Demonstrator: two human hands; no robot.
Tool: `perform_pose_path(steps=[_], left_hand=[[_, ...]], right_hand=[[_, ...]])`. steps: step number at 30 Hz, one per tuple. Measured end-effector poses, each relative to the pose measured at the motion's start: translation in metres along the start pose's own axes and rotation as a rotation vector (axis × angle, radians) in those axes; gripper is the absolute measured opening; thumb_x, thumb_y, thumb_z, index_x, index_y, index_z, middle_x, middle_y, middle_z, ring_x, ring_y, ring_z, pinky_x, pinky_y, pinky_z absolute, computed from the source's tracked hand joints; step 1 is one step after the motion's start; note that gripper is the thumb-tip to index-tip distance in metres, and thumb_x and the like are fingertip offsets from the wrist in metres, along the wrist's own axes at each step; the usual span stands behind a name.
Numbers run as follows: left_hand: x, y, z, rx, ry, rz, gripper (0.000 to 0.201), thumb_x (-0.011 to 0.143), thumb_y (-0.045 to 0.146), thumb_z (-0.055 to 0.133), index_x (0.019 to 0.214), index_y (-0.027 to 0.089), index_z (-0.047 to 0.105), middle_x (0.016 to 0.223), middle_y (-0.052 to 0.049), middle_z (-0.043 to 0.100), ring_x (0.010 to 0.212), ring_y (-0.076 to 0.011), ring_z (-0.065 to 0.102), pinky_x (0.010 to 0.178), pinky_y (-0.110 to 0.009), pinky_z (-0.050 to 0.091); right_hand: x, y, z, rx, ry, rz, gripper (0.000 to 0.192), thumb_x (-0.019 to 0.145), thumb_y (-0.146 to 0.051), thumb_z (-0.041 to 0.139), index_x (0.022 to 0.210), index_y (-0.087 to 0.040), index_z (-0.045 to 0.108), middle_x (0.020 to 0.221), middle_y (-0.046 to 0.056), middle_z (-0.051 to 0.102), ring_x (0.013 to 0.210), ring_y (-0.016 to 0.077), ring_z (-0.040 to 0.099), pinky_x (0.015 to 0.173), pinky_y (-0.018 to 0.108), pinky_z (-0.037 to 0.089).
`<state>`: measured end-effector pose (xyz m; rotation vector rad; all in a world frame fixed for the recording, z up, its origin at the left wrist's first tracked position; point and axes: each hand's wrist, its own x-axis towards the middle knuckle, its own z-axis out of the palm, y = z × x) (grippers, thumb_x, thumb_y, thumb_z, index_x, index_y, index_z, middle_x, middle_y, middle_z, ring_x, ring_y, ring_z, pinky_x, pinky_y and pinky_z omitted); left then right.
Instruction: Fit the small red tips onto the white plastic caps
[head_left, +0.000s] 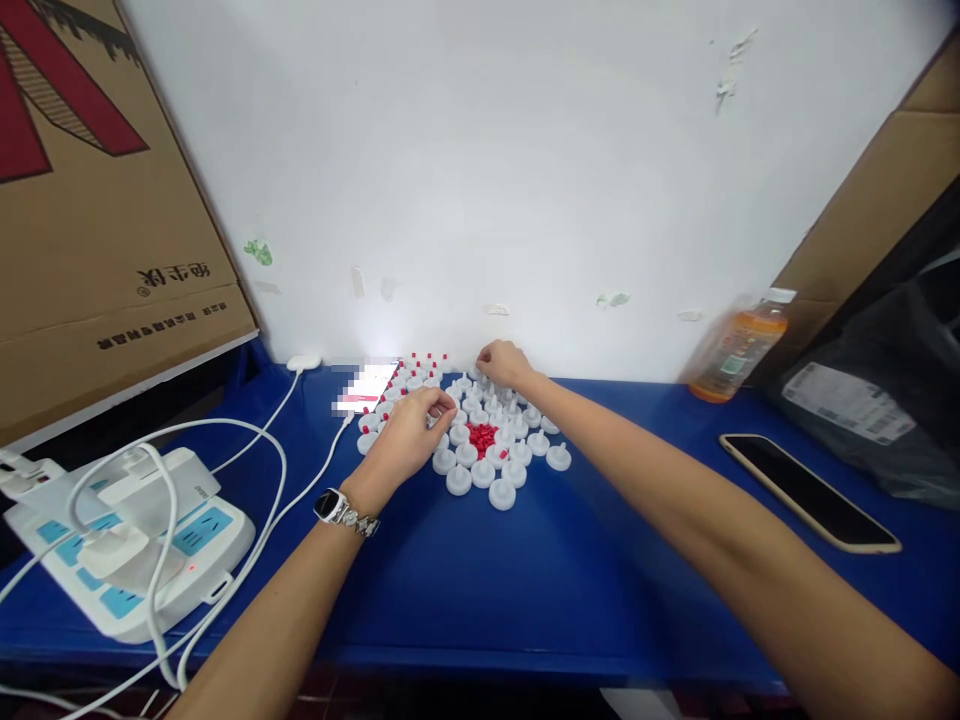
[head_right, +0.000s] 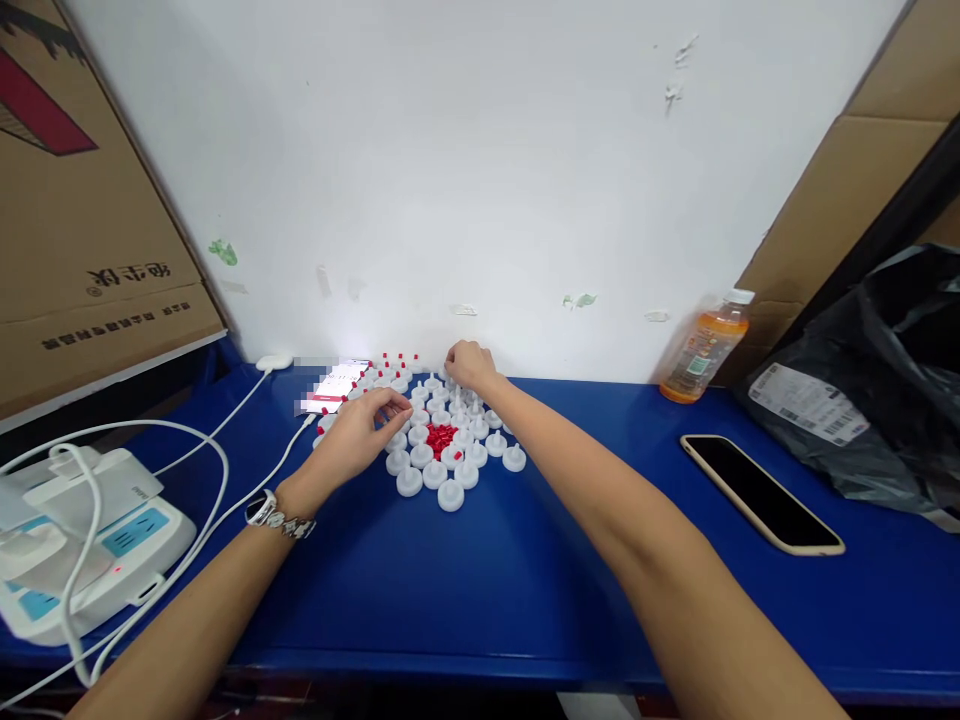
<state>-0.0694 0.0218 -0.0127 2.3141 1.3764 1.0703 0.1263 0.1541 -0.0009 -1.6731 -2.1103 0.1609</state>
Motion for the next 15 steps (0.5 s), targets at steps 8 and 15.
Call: perform_pose_path(steps=[8, 15], left_hand=[[0.000, -0.004, 0.002, 0.084, 0.063, -0.012, 0.012, 0.092, 0.023, 0.053, 0.091, 0.019, 0.064, 0.093, -0.007, 0.068, 0.089, -0.0227, 0.064, 0.083, -0.038, 0.051], [0.009, -0.015, 0.010, 0.181, 0.032, 0.020, 0.017, 0.092, 0.029, 0.058, 0.094, 0.019, 0.072, 0.093, -0.008, 0.064, 0.095, -0.0255, 0.060, 0.088, -0.040, 0.048]], right_hand=[[-0.010, -0.004, -0.006, -0.057, -0.056, -0.089, 0.027, 0.087, -0.030, 0.059, 0.106, -0.017, 0.074, 0.098, 0.011, 0.074, 0.093, 0.0235, 0.065, 0.084, 0.032, 0.044], [-0.052, -0.021, -0.016, -0.060, -0.191, -0.406, 0.019, 0.082, -0.032, 0.065, 0.093, -0.024, 0.078, 0.094, 0.006, 0.070, 0.094, 0.0232, 0.061, 0.086, 0.032, 0.040]])
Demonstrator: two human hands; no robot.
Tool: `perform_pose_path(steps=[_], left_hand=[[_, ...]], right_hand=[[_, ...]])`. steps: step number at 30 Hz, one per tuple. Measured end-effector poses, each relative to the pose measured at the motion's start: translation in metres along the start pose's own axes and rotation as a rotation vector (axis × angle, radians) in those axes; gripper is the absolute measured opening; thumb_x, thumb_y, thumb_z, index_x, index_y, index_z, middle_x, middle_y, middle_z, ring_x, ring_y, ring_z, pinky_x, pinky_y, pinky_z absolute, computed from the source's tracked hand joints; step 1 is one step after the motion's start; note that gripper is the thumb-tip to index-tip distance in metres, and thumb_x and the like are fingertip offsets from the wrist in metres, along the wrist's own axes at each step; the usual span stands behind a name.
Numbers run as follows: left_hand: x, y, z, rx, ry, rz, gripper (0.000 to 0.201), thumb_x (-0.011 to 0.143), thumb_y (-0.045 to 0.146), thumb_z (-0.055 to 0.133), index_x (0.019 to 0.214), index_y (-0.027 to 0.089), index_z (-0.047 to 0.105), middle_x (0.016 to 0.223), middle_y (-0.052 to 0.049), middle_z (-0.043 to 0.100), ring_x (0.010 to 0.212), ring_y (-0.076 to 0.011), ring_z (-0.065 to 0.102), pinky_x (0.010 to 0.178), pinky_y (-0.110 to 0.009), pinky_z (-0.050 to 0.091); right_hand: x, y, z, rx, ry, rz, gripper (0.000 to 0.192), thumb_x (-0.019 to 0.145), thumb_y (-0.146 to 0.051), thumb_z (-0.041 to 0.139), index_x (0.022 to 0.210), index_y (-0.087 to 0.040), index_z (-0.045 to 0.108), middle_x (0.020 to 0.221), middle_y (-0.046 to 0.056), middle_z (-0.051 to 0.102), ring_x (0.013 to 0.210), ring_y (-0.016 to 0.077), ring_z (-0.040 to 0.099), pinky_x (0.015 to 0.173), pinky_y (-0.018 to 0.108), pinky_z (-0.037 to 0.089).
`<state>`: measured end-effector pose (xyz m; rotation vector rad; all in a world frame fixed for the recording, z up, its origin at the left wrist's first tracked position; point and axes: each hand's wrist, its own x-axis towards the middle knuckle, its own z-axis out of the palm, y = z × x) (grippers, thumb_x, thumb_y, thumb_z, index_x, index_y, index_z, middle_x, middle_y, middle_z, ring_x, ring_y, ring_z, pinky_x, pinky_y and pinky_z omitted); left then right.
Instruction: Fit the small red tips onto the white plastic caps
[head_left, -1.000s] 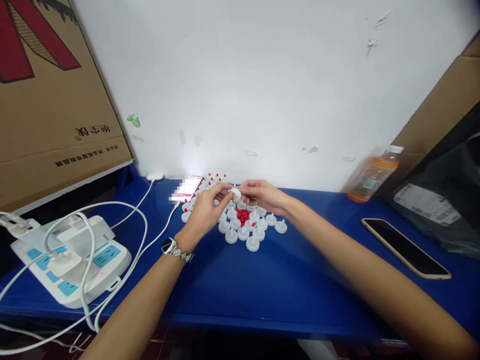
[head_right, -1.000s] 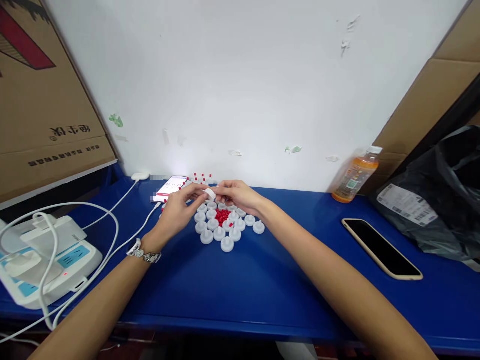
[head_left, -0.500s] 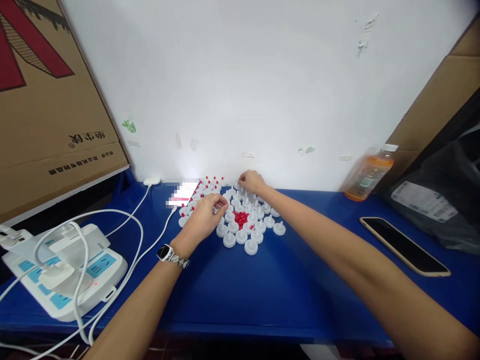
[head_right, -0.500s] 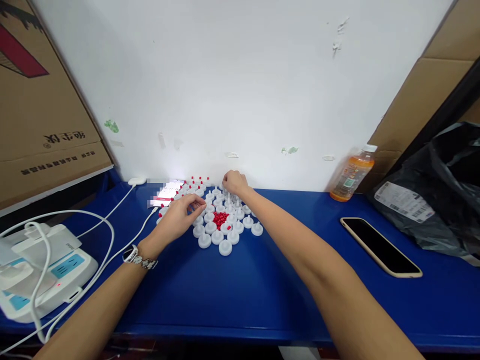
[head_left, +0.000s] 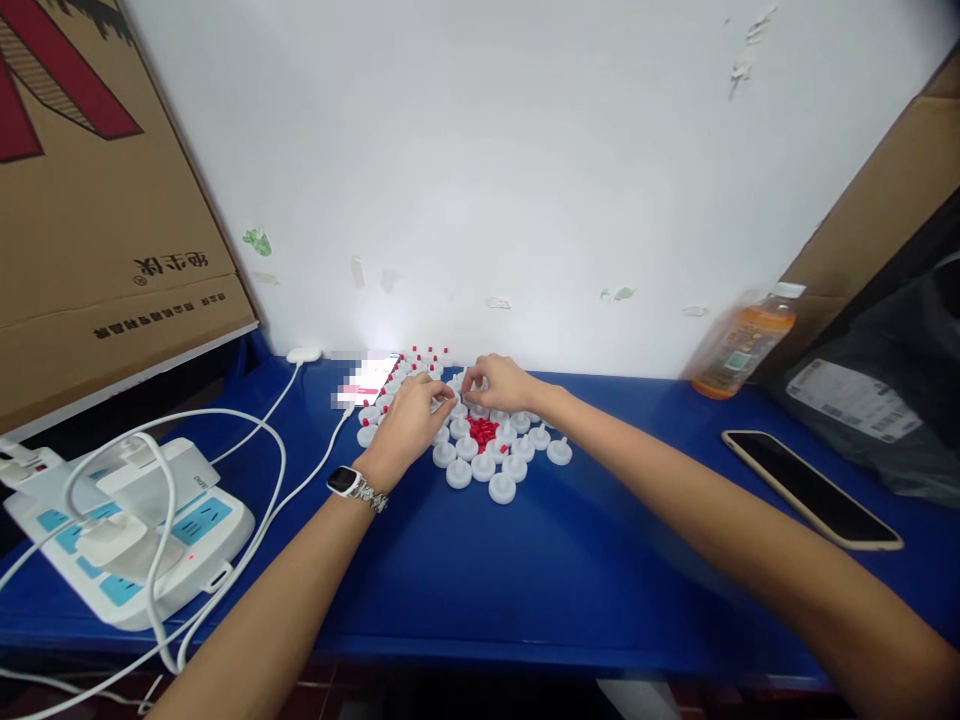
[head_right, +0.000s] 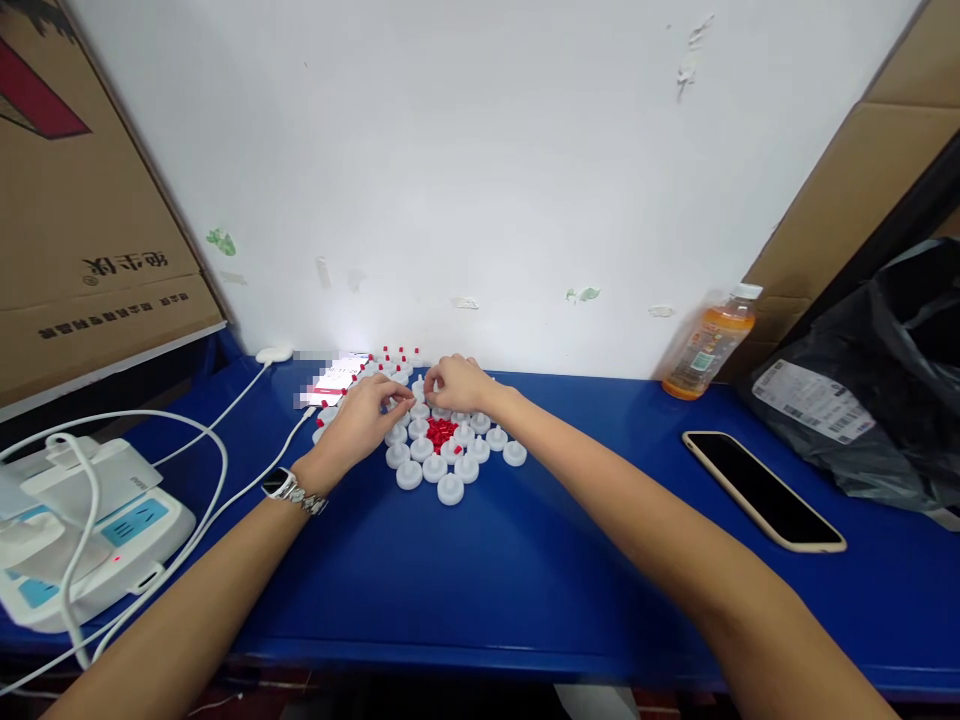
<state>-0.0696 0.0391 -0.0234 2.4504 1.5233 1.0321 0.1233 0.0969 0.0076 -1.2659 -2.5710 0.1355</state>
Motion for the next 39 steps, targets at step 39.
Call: perform_pose_path(steps=[39], left_hand=[[0.006, 0.001, -0.003, 0.125, -0.104, 0.009, 0.025, 0.095, 0.036, 0.055, 0.095, 0.024, 0.077, 0.096, -0.006, 0.068, 0.095, -0.0269, 0.060, 0.086, -0.041, 0.043]], right_hand=[[-0.087, -0.026, -0.034, 0.111, -0.099, 0.003, 0.014, 0.082, -0.035, 0.069, 0.087, -0.023, 0.074, 0.089, 0.004, 0.061, 0.094, 0.0223, 0.053, 0.089, 0.037, 0.028]])
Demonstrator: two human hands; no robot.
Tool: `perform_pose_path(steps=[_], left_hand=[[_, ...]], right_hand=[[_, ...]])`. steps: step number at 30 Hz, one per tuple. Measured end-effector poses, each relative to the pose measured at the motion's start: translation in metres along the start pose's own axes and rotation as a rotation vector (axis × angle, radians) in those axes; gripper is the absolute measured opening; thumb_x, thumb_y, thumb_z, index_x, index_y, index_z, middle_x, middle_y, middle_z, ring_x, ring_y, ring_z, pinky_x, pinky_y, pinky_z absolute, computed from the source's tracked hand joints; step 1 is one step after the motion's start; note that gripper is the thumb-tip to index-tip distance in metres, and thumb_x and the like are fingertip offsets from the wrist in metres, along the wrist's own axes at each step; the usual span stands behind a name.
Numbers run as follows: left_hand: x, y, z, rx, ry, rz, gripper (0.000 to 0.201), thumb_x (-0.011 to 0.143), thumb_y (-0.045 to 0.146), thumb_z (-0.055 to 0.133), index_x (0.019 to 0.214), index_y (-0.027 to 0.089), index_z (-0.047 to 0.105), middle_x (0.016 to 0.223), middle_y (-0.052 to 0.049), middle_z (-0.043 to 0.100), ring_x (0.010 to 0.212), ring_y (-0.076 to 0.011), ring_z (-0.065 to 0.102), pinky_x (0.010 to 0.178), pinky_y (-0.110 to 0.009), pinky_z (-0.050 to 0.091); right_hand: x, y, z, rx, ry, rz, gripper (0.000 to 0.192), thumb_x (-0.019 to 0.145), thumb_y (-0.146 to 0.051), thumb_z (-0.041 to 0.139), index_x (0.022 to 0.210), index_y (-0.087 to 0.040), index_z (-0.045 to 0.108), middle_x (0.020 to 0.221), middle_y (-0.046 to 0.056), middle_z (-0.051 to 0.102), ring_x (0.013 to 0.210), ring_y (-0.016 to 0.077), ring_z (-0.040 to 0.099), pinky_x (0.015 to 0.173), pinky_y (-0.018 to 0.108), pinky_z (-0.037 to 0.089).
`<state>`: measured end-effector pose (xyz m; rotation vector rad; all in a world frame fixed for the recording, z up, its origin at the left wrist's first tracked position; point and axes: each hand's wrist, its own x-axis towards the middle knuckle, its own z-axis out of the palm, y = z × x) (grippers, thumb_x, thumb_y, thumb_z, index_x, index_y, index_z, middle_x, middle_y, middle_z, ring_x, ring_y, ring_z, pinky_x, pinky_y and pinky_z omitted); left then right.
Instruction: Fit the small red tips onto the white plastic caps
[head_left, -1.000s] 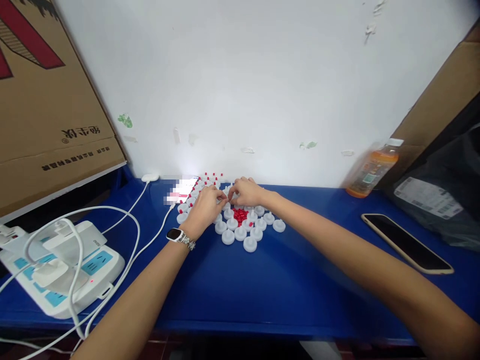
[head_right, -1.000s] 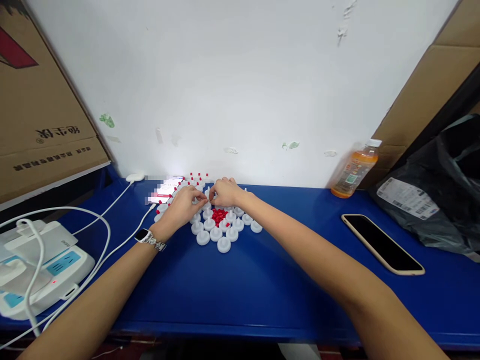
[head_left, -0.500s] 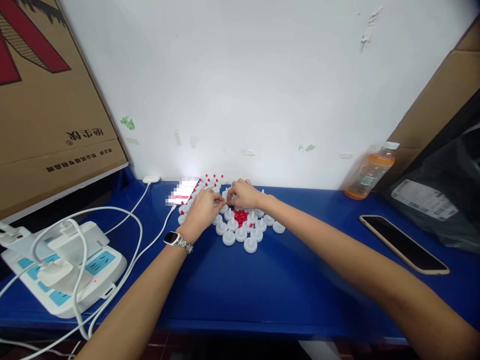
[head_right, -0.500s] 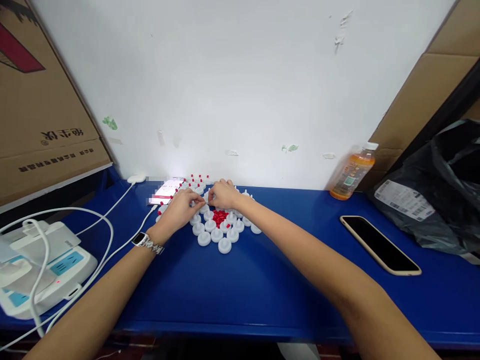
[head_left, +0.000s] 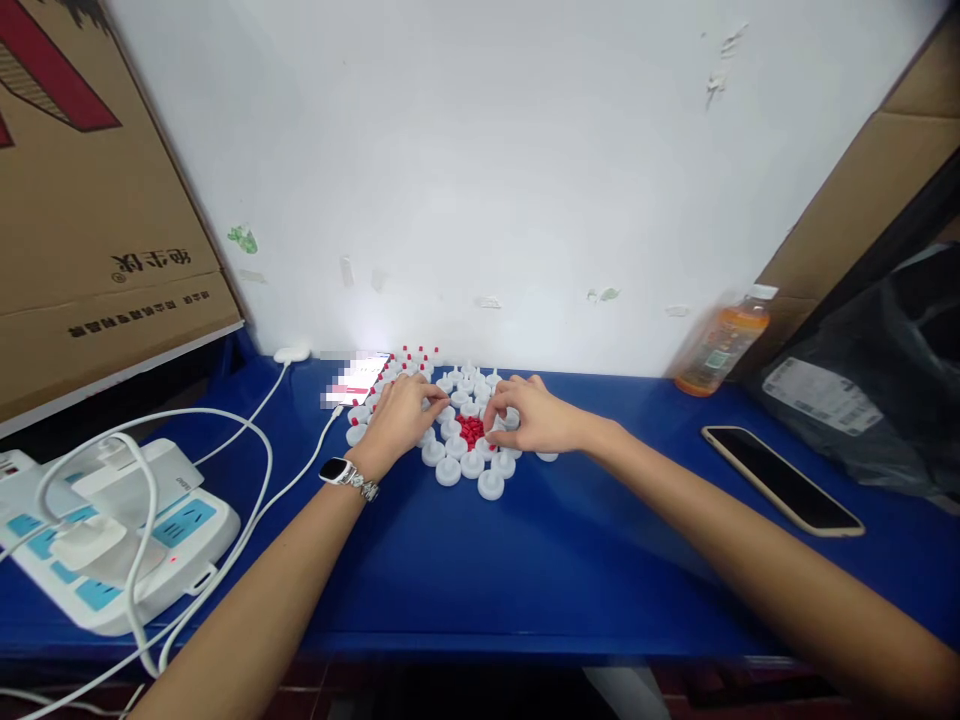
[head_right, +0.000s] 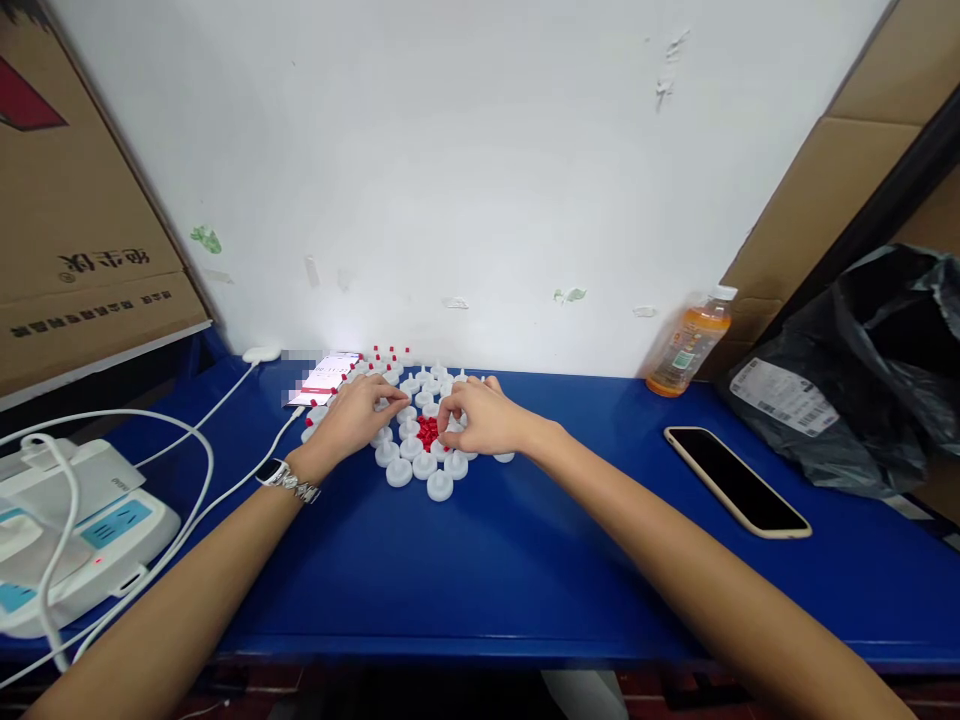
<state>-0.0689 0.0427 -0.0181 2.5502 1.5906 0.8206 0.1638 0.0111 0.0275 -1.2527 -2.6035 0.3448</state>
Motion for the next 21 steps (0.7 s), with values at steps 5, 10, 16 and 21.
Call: perform_pose_path(steps=[5, 10, 16, 21], left_hand=[[0.004, 0.003, 0.005, 0.033, -0.006, -0.002, 0.026, 0.096, 0.037, 0.054, 0.096, 0.023, 0.077, 0.096, -0.006, 0.068, 0.094, -0.0271, 0.060, 0.086, -0.042, 0.042], [0.001, 0.007, -0.001, 0.024, 0.050, -0.041, 0.026, 0.095, 0.041, 0.055, 0.099, 0.024, 0.074, 0.100, -0.007, 0.067, 0.102, -0.0294, 0.057, 0.089, -0.044, 0.042], [-0.007, 0.014, -0.009, -0.035, 0.127, 0.035, 0.027, 0.096, 0.042, 0.053, 0.091, 0.022, 0.071, 0.096, -0.006, 0.064, 0.096, -0.0258, 0.056, 0.090, -0.042, 0.042], [-0.010, 0.016, -0.009, -0.076, 0.119, 0.083, 0.025, 0.096, 0.039, 0.054, 0.087, 0.022, 0.070, 0.092, -0.005, 0.063, 0.093, -0.0241, 0.055, 0.088, -0.041, 0.042]], right_hand=[[-0.002, 0.004, 0.004, -0.043, -0.010, 0.003, 0.022, 0.079, -0.044, 0.073, 0.083, -0.023, 0.074, 0.088, 0.004, 0.061, 0.094, 0.0236, 0.052, 0.085, 0.036, 0.027], [0.000, 0.002, 0.003, -0.110, -0.012, 0.062, 0.027, 0.075, -0.048, 0.075, 0.073, -0.021, 0.072, 0.083, 0.005, 0.063, 0.092, 0.0247, 0.053, 0.084, 0.036, 0.027], [-0.002, 0.004, 0.004, -0.081, -0.060, 0.100, 0.027, 0.076, -0.047, 0.075, 0.068, -0.021, 0.074, 0.077, 0.004, 0.067, 0.088, 0.0227, 0.055, 0.084, 0.036, 0.026], [-0.007, 0.002, 0.000, -0.032, -0.050, 0.102, 0.018, 0.080, -0.038, 0.070, 0.074, -0.022, 0.077, 0.077, 0.003, 0.068, 0.084, 0.0202, 0.056, 0.085, 0.035, 0.025]])
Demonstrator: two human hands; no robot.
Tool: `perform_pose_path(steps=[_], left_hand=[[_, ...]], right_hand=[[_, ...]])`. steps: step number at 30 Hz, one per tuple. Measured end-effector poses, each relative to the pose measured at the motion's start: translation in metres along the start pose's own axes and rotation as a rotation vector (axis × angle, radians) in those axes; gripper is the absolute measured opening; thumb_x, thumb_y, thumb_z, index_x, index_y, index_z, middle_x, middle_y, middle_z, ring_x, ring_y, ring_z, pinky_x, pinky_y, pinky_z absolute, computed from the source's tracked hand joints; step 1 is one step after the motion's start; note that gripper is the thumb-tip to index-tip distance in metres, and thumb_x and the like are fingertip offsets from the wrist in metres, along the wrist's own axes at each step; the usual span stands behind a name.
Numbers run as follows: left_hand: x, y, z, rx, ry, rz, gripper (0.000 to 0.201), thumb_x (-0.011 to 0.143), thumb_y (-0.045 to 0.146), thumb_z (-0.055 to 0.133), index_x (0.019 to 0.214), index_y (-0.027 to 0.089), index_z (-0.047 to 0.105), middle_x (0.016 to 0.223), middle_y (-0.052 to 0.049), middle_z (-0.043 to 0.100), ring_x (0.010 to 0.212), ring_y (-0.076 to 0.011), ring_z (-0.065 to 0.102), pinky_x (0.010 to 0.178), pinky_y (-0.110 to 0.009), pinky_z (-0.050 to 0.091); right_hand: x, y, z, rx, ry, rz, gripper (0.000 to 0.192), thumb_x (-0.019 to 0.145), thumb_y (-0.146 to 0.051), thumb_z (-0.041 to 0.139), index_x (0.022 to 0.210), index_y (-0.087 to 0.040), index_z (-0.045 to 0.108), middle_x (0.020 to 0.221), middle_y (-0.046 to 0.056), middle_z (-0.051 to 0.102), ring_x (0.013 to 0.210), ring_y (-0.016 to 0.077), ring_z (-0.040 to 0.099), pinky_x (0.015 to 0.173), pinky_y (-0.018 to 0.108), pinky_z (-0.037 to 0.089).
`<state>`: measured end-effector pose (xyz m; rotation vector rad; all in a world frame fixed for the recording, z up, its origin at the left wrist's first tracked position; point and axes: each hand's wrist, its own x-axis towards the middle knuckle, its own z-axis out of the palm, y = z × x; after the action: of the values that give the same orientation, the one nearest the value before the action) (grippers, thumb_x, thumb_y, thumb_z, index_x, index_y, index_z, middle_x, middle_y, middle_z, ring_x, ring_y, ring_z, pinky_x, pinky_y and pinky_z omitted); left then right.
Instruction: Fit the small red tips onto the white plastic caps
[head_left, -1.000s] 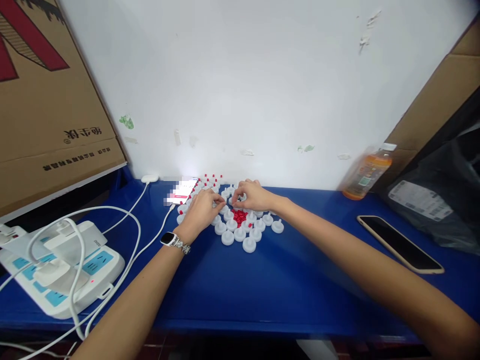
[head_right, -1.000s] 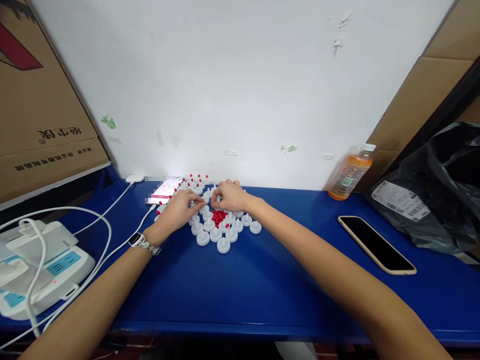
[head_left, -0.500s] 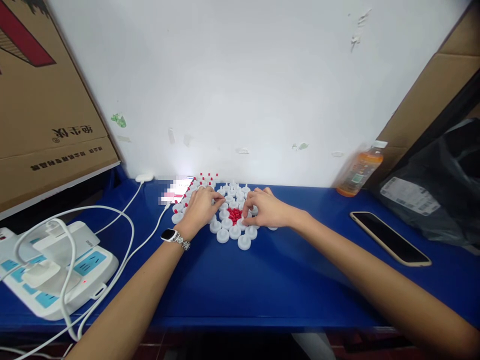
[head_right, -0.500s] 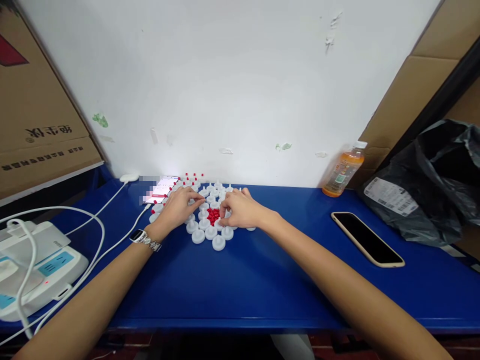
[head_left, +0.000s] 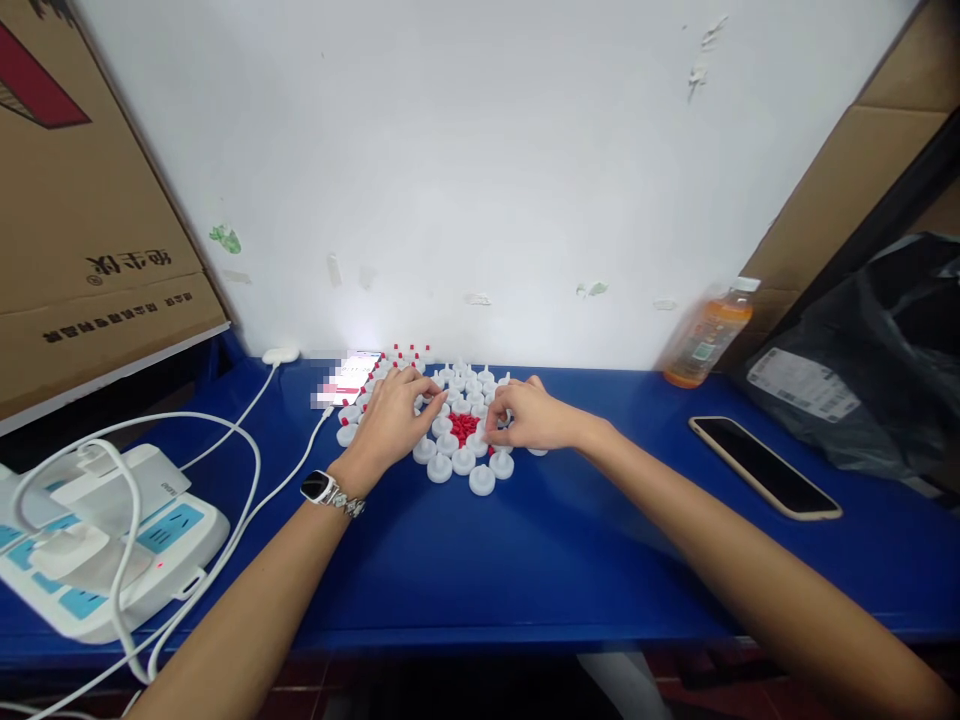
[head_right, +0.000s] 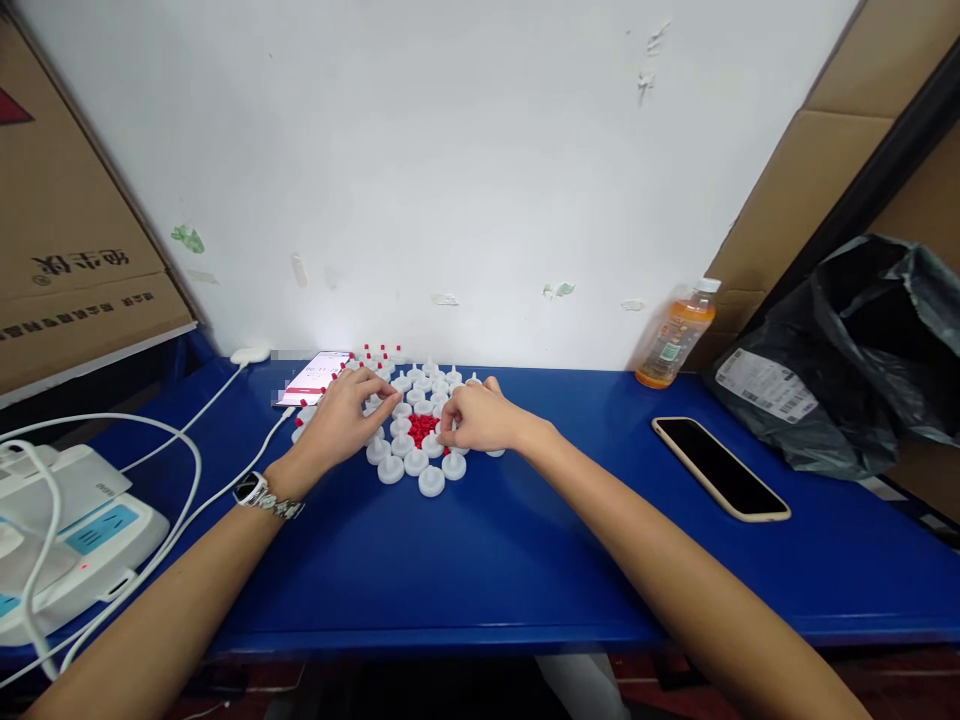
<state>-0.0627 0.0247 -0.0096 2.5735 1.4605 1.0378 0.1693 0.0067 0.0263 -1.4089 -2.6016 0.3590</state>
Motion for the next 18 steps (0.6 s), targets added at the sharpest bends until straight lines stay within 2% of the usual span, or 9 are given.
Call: perform_pose_path(steps=[4, 8, 18], left_hand=[[-0.001, 0.003, 0.000, -0.041, -0.013, 0.047, 0.024, 0.096, 0.037, 0.055, 0.086, 0.022, 0.070, 0.092, -0.004, 0.063, 0.092, -0.0229, 0.055, 0.087, -0.039, 0.041], [-0.002, 0.006, 0.001, -0.042, -0.015, 0.067, 0.023, 0.095, 0.036, 0.055, 0.084, 0.021, 0.069, 0.091, -0.004, 0.063, 0.093, -0.0230, 0.055, 0.085, -0.039, 0.041], [-0.003, 0.006, -0.001, -0.054, -0.024, 0.057, 0.025, 0.096, 0.037, 0.054, 0.083, 0.021, 0.068, 0.090, -0.004, 0.062, 0.091, -0.0229, 0.054, 0.085, -0.039, 0.041]], right_hand=[[-0.003, -0.002, -0.004, -0.039, -0.038, 0.001, 0.015, 0.073, -0.038, 0.077, 0.074, -0.024, 0.078, 0.078, 0.003, 0.068, 0.088, 0.0225, 0.055, 0.084, 0.035, 0.024], [0.000, -0.003, -0.001, -0.111, -0.051, -0.023, 0.012, 0.074, -0.036, 0.078, 0.077, -0.024, 0.079, 0.079, 0.004, 0.068, 0.093, 0.0233, 0.053, 0.084, 0.034, 0.023], [0.000, 0.004, 0.008, -0.039, -0.057, -0.012, 0.019, 0.077, -0.043, 0.074, 0.082, -0.026, 0.079, 0.081, 0.003, 0.067, 0.091, 0.0228, 0.052, 0.082, 0.034, 0.022]])
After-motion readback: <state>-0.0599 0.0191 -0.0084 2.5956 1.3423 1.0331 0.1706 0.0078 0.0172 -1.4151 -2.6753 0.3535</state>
